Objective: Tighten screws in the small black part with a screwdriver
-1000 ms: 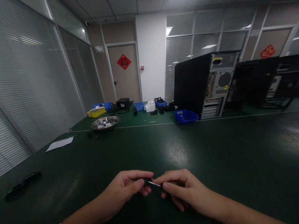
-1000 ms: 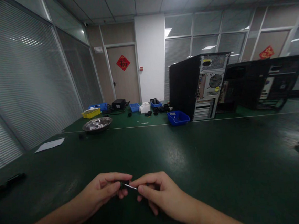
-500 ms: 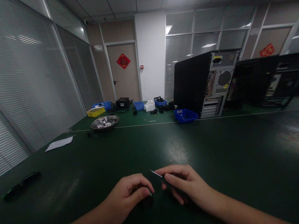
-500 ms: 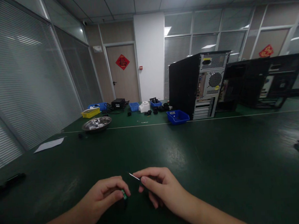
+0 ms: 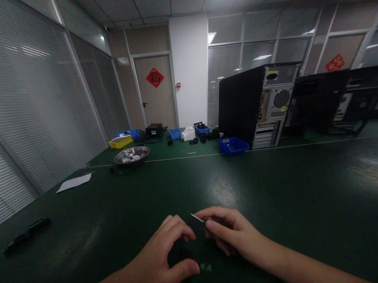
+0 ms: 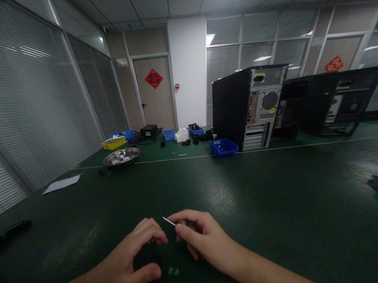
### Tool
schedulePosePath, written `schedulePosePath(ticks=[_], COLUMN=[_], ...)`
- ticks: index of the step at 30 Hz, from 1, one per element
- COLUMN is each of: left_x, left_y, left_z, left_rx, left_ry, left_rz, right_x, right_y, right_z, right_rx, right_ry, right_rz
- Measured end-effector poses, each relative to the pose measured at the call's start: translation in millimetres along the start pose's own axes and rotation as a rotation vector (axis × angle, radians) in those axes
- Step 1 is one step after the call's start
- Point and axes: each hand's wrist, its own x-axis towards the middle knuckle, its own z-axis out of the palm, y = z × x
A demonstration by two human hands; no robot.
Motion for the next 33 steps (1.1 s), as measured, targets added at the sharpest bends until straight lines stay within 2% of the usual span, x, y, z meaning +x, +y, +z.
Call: schedulePosePath(ticks=[4,8,15,21,27,33], left_x=[-2,-2,8,10,10,5], left_y=[3,0,-20,-26,-28,-23], left_z=[-5.7,-6.9,-6.0,-6.4,-5.1,-6.2], left_rx=[0.079,0.067,-0.283,-0.53,-0.541,-0.459], left_ry=[-0.089,-0.116,0.009,0.012,0.004,-0.039], left_rz=[-0.019,0.003,-0.005,-0.063,-0.052,-0.034], right_x=[-4,-7,-10,-12,-14,-14], right_y=[-10,-15,-18,-21,-21,-20], right_z=[0,-1,-1,0,-2,-1], right_rx=[-0.178,-0.264,-0.36,-0.325,-0.459,-0.459], right_ry=[0.038,-0.026,-0.186,-0.256,-0.301,-0.312], right_rz=[-0.083,-0.098,-0.078,-0.029,-0.051,-0.107])
